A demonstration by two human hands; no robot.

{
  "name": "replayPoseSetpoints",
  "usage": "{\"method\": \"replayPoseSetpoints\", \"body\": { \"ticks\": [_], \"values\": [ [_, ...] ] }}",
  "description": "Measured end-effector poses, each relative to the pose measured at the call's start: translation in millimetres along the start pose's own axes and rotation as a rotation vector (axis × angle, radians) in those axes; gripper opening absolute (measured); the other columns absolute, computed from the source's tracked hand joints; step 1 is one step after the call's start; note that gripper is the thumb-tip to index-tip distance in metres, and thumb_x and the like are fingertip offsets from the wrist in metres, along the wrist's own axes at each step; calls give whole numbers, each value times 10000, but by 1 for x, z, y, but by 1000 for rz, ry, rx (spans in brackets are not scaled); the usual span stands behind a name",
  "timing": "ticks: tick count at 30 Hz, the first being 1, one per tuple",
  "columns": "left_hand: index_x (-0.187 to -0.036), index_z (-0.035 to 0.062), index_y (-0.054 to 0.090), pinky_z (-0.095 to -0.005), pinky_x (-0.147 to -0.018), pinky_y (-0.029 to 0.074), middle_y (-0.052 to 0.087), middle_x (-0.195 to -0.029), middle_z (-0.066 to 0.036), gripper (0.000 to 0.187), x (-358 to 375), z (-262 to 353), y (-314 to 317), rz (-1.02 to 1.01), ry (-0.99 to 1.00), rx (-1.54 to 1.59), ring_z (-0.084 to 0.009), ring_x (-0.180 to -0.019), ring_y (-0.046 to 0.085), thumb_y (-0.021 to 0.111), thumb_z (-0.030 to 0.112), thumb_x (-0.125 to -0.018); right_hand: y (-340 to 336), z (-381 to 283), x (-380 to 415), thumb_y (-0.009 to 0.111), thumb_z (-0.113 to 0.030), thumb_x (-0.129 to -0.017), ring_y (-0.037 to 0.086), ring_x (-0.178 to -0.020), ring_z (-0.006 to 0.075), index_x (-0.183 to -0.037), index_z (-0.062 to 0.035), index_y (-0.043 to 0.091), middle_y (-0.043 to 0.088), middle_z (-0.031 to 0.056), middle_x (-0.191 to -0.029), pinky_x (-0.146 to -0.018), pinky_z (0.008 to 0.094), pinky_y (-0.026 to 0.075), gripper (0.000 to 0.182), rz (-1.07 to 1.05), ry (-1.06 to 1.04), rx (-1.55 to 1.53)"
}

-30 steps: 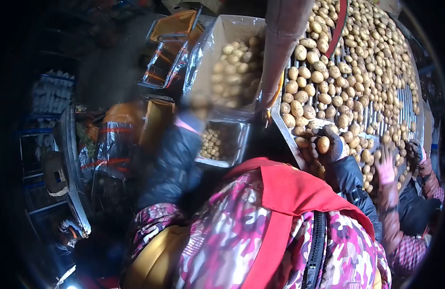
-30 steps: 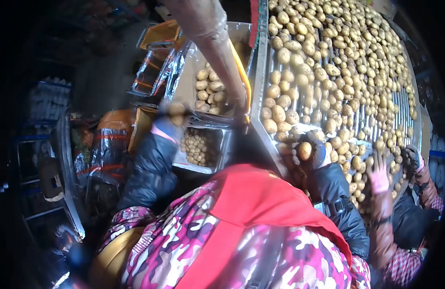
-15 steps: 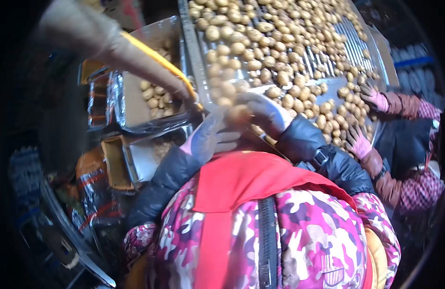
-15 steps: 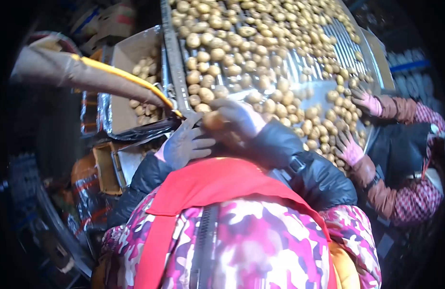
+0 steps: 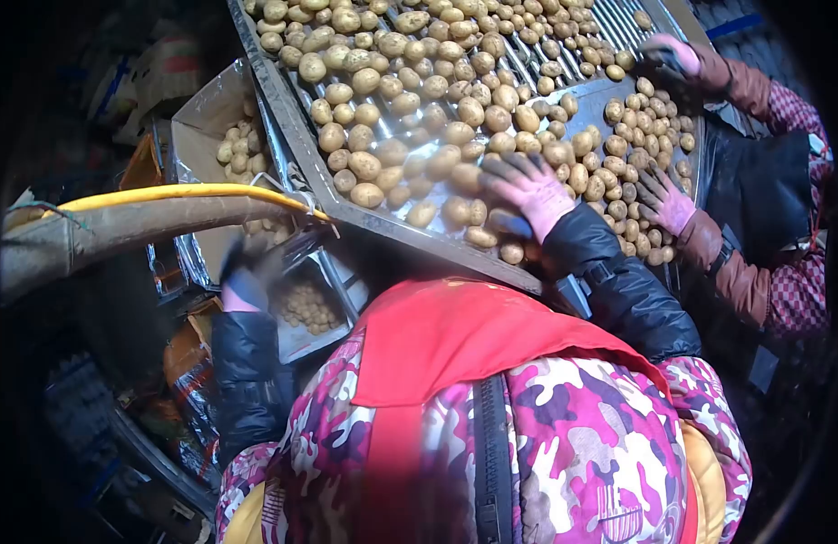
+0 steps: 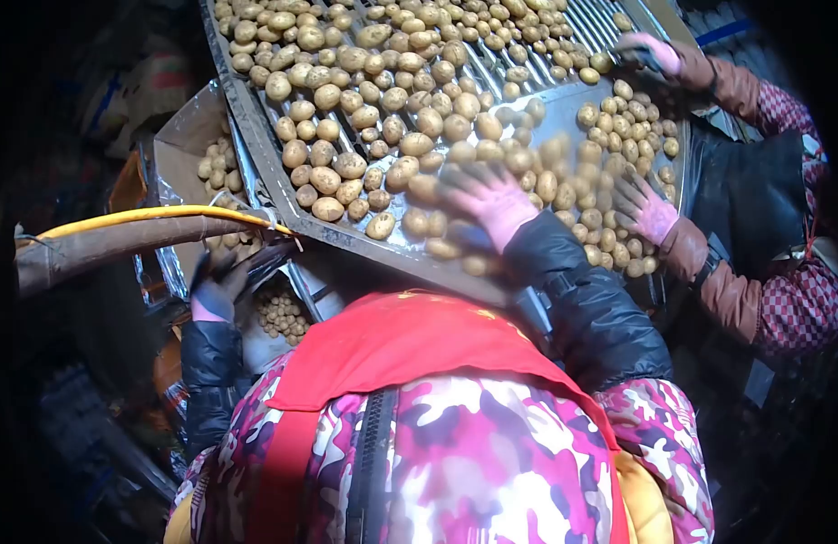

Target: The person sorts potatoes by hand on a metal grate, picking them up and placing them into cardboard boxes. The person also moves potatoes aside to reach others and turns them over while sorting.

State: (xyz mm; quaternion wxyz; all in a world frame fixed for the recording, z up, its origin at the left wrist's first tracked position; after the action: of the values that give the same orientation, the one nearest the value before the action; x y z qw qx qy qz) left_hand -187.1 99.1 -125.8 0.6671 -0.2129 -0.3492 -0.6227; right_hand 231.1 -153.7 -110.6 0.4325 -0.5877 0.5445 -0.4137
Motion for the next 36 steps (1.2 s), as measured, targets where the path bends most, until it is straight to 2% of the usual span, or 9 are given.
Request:
{"method": "replayPoseSetpoints", "body": {
  "ticks": [5, 6, 9, 13, 16, 23, 26, 29, 36],
  "values": [
    [-1313, -32, 647, -295, -827, 580, 720, -1161, -118, 339, 73, -33, 93, -456, 237, -824, -163, -901, 719, 675, 139, -1021, 19, 81, 40, 662, -449, -932, 370, -1494, 380, -1473, -199, 556, 433, 145, -1606, -1226, 588, 238, 605, 174, 480, 116],
    [-1326, -24, 642, -298, -886, 563, 722, -1182, -135, 351, 52, -49, 99, -605, 696, -1025, -191, -992, 720, 675, 144, -1021, 17, 88, 52, 651, -456, -941, 359, -1500, 389, -1481, -191, 550, 425, 151, -1613, -1235, 580, 230, 610, 217, 528, 137],
    [-1416, 88, 605, -470, -1121, 460, 641, -1377, -179, 533, 39, -57, 157, -568, 1276, -1383, -352, -1339, 578, 761, 250, -932, 33, 95, 82, 613, -502, -964, 305, -1524, 435, -1523, -145, 507, 417, 189, -1611, -1252, 601, 192, 672, 289, 688, 167],
    [-1523, 174, 504, -707, -1146, 316, 357, -1643, -157, 743, -2, -81, 204, -208, 1275, -1924, -373, -1531, 290, 660, 581, -922, 37, 20, 92, 616, -480, -952, 205, -1545, 508, -1592, -122, 389, 349, 185, -1651, -1220, 683, 198, 768, 64, 745, 207],
    [-1532, 189, 496, -750, -1126, 285, 342, -1651, -147, 772, 6, -94, 220, -172, 1257, -1927, -391, -1526, 280, 677, 592, -898, 36, -10, 117, 689, -406, -913, 238, -1538, 474, -1523, -115, 460, 360, 173, -1630, -1226, 649, 216, 714, -15, 496, 9],
    [-1520, 167, 510, -703, -1178, 258, 383, -1615, -155, 752, 54, -133, 244, -675, 1453, -1814, -422, -1500, 330, 709, 519, -886, -12, -18, 159, 694, -350, -918, 437, -1440, 405, -1466, -121, 550, 506, 182, -1518, -1207, 623, 270, 611, -54, 404, 75],
    [-1488, 183, 546, -688, -1189, 257, 391, -1612, -134, 691, 56, -131, 245, -686, 1441, -1839, -410, -1485, 355, 713, 490, -892, -1, 0, 152, 712, -292, -870, 462, -1416, 372, -1381, -98, 585, 569, 173, -1431, -1195, 614, 278, 561, 196, 626, 16],
    [-1482, 198, 553, -676, -1200, 252, 427, -1592, -125, 648, 60, -116, 243, -668, 1375, -1818, -385, -1482, 371, 724, 426, -901, -29, -2, 92, 696, -256, -870, 509, -1364, 356, -1304, -94, 614, 625, 165, -1324, -1162, 605, 319, 470, 319, 385, -71],
    [-1397, 89, 614, -484, -1087, 461, 633, -1364, -179, 548, 61, -93, 213, -923, 1452, -1292, -385, -1263, 587, 748, 194, -876, -3, 1, -14, 662, -181, -794, 604, -1147, 372, -1045, -106, 680, 673, 152, -1098, -989, 535, 446, 262, -105, 409, 90]
  ]
}}
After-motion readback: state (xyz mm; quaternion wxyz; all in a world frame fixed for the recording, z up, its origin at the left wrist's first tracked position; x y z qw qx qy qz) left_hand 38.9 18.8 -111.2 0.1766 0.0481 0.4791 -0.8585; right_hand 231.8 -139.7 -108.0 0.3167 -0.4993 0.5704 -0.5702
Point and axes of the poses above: each hand's wrist, its own x-axis away from the middle knuckle, its own y-axis out of the palm, z = x × y, the point moved 3 cm from there along -x, towards the middle knuckle
